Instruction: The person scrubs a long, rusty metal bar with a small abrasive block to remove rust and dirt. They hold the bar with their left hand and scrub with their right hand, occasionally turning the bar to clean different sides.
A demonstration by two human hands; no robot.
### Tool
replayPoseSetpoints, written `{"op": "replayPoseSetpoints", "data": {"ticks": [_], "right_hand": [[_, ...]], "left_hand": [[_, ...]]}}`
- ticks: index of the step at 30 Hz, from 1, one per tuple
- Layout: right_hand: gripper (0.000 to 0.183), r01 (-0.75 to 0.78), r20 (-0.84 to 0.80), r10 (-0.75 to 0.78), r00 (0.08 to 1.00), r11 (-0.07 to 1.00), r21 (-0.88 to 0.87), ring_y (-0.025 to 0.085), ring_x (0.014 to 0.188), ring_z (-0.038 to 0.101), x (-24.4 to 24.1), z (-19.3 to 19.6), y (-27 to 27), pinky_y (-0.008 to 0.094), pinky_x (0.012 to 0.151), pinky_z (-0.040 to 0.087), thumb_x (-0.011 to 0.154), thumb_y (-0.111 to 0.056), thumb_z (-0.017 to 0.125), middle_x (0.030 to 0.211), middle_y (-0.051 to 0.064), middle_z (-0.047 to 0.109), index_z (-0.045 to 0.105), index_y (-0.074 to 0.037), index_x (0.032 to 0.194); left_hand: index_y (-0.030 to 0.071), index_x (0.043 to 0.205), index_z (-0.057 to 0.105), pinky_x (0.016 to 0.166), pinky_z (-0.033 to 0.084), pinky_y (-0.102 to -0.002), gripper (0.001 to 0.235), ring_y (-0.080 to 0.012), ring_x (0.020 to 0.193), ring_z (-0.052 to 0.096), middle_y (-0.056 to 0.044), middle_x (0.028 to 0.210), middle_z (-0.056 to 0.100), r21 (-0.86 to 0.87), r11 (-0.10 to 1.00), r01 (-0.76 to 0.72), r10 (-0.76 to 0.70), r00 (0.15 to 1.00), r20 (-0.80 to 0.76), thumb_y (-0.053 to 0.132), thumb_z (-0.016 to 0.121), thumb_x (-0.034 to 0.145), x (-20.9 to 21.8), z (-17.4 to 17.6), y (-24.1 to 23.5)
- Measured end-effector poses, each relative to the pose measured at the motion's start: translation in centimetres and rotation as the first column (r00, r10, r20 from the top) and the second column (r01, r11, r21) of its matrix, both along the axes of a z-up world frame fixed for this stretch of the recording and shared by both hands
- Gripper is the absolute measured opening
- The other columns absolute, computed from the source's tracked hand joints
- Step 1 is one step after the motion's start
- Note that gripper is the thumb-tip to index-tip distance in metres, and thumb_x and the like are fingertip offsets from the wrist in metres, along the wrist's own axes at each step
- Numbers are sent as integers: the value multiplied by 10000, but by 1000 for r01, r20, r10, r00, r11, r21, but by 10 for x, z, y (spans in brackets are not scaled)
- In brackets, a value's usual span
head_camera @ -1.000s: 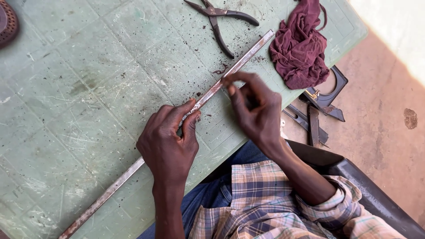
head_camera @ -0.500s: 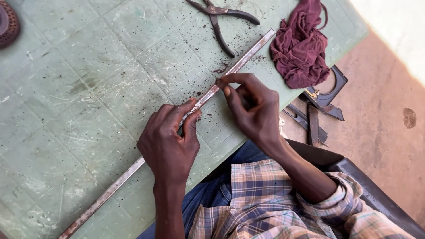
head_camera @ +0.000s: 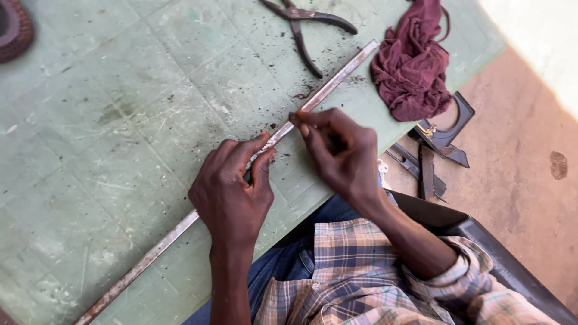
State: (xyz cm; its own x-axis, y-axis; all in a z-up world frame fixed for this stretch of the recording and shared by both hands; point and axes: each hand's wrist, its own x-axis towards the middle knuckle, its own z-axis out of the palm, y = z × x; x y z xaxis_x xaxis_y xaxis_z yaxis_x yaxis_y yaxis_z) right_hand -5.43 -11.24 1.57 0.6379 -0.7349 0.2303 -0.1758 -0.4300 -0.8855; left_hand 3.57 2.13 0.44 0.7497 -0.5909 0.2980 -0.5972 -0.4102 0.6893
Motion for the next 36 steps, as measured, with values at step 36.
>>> {"op": "replayPoseSetpoints", "data": {"ticks": [36], "right_hand": [[124,76,104,-58,993,981,-180,88,687,492,3,-2,-49,248,643,463,1029,-6,657,660,86,564,753,-36,1102]], "left_hand": [[209,1082,807,646,566,-392,128,-263,756,708,17,799,671,7,1000,11,-11,1000,-10,272,770,977,0,5,0]]}}
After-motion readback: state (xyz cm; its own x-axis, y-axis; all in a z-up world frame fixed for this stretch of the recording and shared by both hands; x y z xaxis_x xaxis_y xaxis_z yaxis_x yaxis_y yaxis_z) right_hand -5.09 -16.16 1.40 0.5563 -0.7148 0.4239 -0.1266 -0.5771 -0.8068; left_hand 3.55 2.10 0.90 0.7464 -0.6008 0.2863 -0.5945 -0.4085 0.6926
